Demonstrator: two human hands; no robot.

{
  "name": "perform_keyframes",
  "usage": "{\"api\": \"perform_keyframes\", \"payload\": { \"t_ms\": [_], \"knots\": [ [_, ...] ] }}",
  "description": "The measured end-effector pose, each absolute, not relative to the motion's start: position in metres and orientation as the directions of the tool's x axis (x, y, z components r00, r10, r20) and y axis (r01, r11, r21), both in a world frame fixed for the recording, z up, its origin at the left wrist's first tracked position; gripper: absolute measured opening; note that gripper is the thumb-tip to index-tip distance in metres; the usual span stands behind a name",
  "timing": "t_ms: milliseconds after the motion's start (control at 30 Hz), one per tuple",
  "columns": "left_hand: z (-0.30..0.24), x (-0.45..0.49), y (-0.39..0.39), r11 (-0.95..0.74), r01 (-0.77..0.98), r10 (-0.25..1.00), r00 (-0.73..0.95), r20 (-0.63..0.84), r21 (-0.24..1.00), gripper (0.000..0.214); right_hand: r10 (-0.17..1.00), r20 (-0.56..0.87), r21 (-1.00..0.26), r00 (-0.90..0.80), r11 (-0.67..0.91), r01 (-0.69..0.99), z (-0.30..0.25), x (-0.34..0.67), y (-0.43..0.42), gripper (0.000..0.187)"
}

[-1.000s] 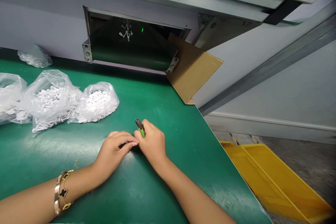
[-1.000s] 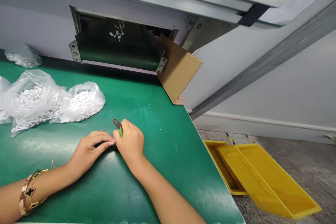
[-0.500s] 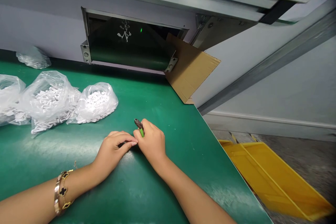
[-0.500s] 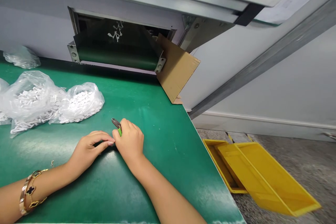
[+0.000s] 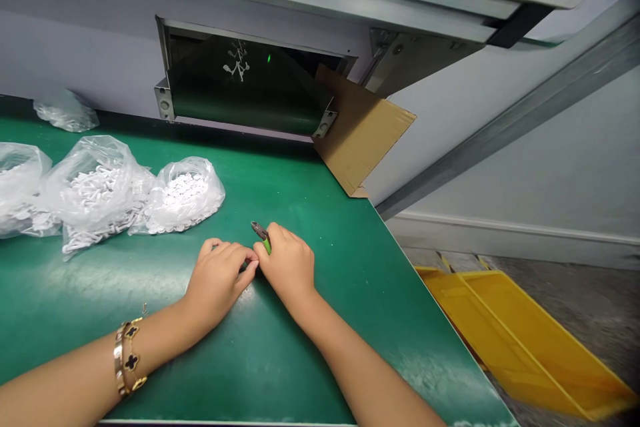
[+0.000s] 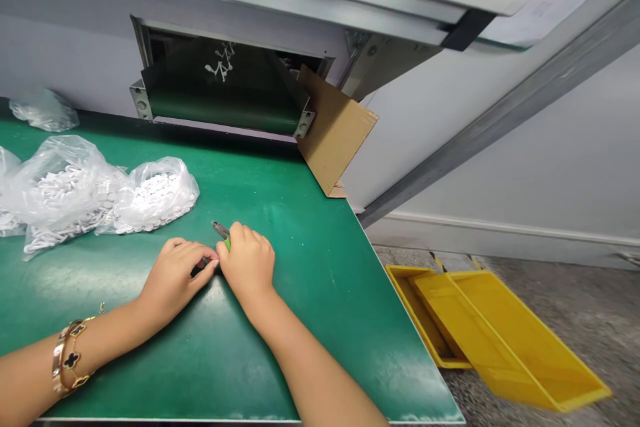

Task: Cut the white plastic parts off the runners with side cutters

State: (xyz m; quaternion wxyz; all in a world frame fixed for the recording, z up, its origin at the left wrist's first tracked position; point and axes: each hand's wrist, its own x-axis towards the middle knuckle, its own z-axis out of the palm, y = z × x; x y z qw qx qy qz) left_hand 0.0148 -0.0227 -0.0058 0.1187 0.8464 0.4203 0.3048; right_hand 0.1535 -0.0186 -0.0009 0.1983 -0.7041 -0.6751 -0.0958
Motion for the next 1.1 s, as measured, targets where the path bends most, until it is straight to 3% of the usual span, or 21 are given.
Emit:
{"api": "perform_keyframes", "payload": {
  "t_ms": [133,300,533,800,1100],
  "knots": [
    [-0.006,0.019,-0.019,-0.638,0.716,0.748,0.491,0.447,0.282,0.02,0.934,0.355,-0.059,0.04,-0.021,0.998,0.002,0.15,-0.018,0.007],
    [-0.008,0.02,-0.016,-0.675,0.707,0.711,0.548,0.441,0.21,0.017,0.962,0.268,-0.047,0.041,-0.029,0.998,0.006,0.147,-0.019,0.009],
    [-0.005,0.018,-0.017,-0.679,0.694,0.718,0.557,0.419,0.241,0.014,0.966,0.251,-0.079,0.064,-0.046,0.996,0.008,0.148,-0.019,0.009],
    [0.0,0.014,-0.018,-0.604,0.703,0.795,0.499,0.346,0.374,0.013,0.954,0.275,-0.106,0.12,-0.094,0.99,0.006,0.152,-0.018,0.013],
    [-0.008,0.015,-0.018,-0.715,0.697,0.641,0.621,0.451,0.056,0.022,0.975,0.208,-0.064,0.078,-0.066,0.996,0.011,0.148,-0.02,0.009]
  ]
}}
